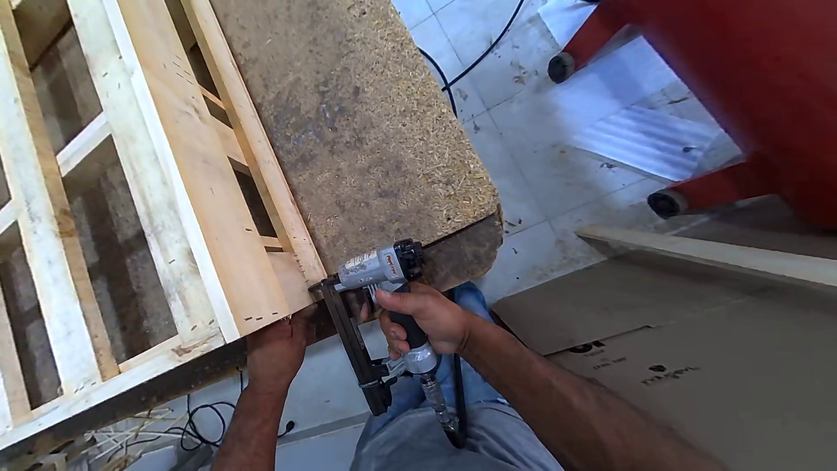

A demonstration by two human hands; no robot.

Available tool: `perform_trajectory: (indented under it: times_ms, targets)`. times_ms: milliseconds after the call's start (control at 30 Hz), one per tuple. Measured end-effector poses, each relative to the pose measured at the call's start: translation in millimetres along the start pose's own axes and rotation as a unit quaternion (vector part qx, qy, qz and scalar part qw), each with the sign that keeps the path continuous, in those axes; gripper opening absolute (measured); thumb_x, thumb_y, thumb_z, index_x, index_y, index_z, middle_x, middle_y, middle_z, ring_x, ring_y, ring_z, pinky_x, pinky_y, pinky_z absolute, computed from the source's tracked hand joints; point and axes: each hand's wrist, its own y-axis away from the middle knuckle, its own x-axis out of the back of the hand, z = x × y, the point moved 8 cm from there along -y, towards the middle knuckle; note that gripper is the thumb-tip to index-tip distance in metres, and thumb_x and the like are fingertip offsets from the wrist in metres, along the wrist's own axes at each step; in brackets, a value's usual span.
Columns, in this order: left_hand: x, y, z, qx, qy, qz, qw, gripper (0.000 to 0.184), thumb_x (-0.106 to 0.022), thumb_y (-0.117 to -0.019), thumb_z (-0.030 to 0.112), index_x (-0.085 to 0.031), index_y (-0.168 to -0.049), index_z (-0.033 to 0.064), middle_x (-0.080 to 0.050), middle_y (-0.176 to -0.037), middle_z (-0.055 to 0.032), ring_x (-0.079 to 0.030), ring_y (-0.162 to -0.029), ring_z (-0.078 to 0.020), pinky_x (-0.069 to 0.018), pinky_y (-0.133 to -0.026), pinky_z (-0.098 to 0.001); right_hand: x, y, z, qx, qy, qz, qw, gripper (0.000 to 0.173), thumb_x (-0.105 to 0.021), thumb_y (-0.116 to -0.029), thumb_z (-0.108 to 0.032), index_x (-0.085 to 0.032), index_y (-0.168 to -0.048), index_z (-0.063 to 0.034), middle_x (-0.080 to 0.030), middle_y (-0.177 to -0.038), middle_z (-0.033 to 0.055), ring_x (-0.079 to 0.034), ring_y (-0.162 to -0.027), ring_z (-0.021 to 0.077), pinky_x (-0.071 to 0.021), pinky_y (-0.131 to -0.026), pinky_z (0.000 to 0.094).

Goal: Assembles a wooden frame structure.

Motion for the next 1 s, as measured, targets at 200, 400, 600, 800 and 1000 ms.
perform_trajectory:
  times_ms: [200,400,600,800,1000]
  targets:
    - [7,-2,-7,-0.009,0.132,-0.116,0.984,0.042,-0.046,-0.1071,0.04,-0.072,-0.102,0.0082,-0.076,-0.077,0.0047,-0.073,-0.071,-0.0073,-0.0628,-0.076,-0.0334,0,2,2,0.007,0.008,-0.004,1.0,0.039,-0.045,-0.1068,-0.041,-0.063,-0.114,-0.0067,-0.052,-0.06,-0.0021,-0.06,-0.052,0.0104,-0.0628,-0.065,0.0337]
    - [4,-2,-11,-0.006,0.146,-0.058,0.988,0.038,-0.049,-0.1057,0.035,-0.07,-0.1,0.0031,-0.071,-0.067,0.0023,-0.07,-0.058,-0.0107,-0.0633,-0.063,-0.0333,-1,5,2,-0.001,0.005,-0.007,1.0,0.04,-0.047,-0.1067,-0.041,-0.064,-0.113,-0.0059,-0.052,-0.061,-0.0024,-0.06,-0.053,0.0101,-0.0629,-0.065,0.0329]
    - [4,-2,-11,0.001,0.158,-0.046,0.986,0.038,-0.051,-0.105,0.034,-0.069,-0.101,0.0007,-0.07,-0.066,0.0008,-0.07,-0.056,-0.0122,-0.0638,-0.06,-0.0346,0,8,3,-0.014,0.007,-0.006,1.0,0.037,-0.048,-0.1061,-0.041,-0.063,-0.109,-0.0075,-0.051,-0.059,-0.0037,-0.06,-0.052,0.0095,-0.0631,-0.065,0.0332]
    - [3,-1,-13,0.032,0.152,-0.048,0.987,0.035,-0.053,-0.1036,0.031,-0.069,-0.102,0.0012,-0.07,-0.066,0.001,-0.07,-0.056,-0.0123,-0.0634,-0.059,-0.0335,2,9,0,-0.029,0.027,0.003,0.999,0.038,-0.046,-0.107,-0.043,-0.062,-0.111,-0.008,-0.051,-0.06,-0.0032,-0.06,-0.052,0.01,-0.0628,-0.065,0.0334]
    - [4,-2,-14,0.078,0.301,-0.147,0.939,0.04,-0.035,-0.107,0.016,-0.07,-0.098,-0.0014,-0.077,-0.083,-0.008,-0.076,-0.08,-0.0193,-0.0638,-0.084,-0.0382,-16,19,-40,0.025,0.021,-0.02,0.999,0.046,-0.05,-0.104,-0.049,-0.062,-0.122,-0.0077,-0.052,-0.06,-0.001,-0.061,-0.051,0.0117,-0.0635,-0.062,0.0355]
